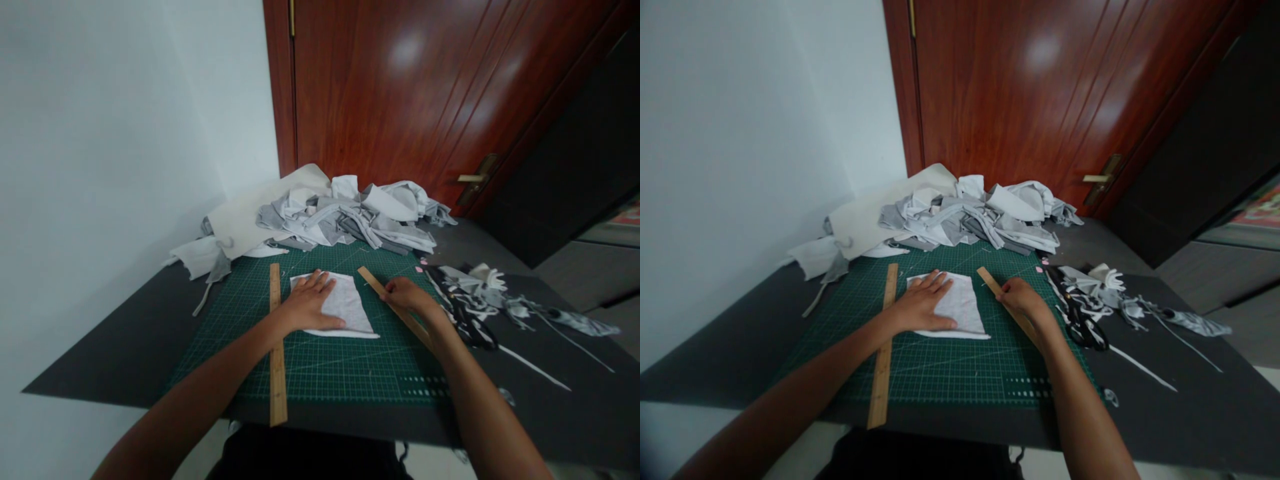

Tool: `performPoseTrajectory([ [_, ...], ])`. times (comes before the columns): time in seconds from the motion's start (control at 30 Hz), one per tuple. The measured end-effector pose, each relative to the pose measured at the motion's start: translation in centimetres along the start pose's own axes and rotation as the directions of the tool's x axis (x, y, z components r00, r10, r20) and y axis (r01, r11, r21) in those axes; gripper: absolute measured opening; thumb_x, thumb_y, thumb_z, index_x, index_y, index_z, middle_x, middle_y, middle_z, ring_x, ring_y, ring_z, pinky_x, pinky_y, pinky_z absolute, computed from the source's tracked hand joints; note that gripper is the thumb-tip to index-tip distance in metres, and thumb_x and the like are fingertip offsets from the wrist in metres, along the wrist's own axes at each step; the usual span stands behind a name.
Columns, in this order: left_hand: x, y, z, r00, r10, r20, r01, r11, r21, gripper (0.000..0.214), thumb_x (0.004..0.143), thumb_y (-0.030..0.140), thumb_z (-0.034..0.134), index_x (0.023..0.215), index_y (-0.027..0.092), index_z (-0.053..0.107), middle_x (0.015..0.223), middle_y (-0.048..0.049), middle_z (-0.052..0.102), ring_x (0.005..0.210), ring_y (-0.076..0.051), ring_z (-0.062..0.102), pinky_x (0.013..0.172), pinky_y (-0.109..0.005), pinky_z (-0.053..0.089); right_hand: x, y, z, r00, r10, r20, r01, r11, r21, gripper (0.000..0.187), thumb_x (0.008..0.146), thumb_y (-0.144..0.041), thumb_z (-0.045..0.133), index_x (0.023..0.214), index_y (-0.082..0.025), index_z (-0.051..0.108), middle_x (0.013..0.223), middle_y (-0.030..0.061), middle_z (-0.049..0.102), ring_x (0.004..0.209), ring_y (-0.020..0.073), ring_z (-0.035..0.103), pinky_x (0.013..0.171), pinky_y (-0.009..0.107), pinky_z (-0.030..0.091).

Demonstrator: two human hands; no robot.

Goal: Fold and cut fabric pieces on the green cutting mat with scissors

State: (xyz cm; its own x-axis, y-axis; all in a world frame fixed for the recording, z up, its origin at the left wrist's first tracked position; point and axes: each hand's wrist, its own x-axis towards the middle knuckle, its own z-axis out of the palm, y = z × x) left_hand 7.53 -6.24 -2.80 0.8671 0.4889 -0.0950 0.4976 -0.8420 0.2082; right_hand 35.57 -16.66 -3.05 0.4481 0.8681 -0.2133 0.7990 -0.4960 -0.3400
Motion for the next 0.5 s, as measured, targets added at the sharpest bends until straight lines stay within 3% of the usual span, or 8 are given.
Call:
performPoseTrajectory([
  [0.13,-0.1,0.0,-0.2,1.000,0.005,0.004,-0.005,1.000,0.006,0.118,0.073,0.094,0.045,0.161,0.018,0.023,0.169,-0.0169,0.011,0.157,-0.039,0.004,0.123,-0.061,0.013,-0.6,-0.5,0.3,1.000,-0.011,-0.016,0.010,0.999,-0.032,0.020,0.084,-0.034,0.071,0.093,-0.017,0.076,0.096,0.0080,0.077,0.089,0.0219,0.071,0.067,0.025,0.045],
  [0.27,-0.1,-0.2,-0.2,1.000,0.011,0.007,-0.011,1.000,-0.006,0.119,0.072,0.094,0.046,0.162,0.018,0.023,0.169,-0.0165,0.011,0.157,-0.041,0.003,0.123,-0.061,0.012,-1.9,-1.3,0.1,0.994,0.030,-0.110,-0.047,0.987,-0.151,0.036,0.085,-0.044,0.070,0.106,-0.015,0.071,0.118,0.0175,0.071,0.107,0.0311,0.068,0.081,0.033,0.048],
  [0.37,-0.1,-0.3,0.0,1.000,0.026,0.000,-0.026,1.000,-0.004,0.119,0.072,0.094,0.046,0.161,0.018,0.023,0.169,-0.0172,0.012,0.156,-0.041,0.004,0.123,-0.061,0.013,-2.7,-2.3,0.2,0.983,0.023,-0.183,-0.067,0.969,-0.237,0.027,0.089,-0.034,0.066,0.107,-0.015,0.070,0.121,0.0198,0.069,0.114,0.0340,0.065,0.091,0.041,0.047],
  [0.5,0.1,-0.3,0.4,0.994,0.064,-0.085,-0.060,0.997,0.054,0.114,0.076,0.091,0.048,0.158,0.014,0.032,0.167,-0.0200,0.022,0.156,-0.039,0.010,0.124,-0.056,0.016,-2.6,-2.4,0.6,0.983,-0.008,-0.185,-0.030,0.979,-0.202,0.019,0.090,-0.027,0.063,0.101,-0.014,0.071,0.118,0.0207,0.071,0.115,0.0355,0.063,0.095,0.046,0.043],
])
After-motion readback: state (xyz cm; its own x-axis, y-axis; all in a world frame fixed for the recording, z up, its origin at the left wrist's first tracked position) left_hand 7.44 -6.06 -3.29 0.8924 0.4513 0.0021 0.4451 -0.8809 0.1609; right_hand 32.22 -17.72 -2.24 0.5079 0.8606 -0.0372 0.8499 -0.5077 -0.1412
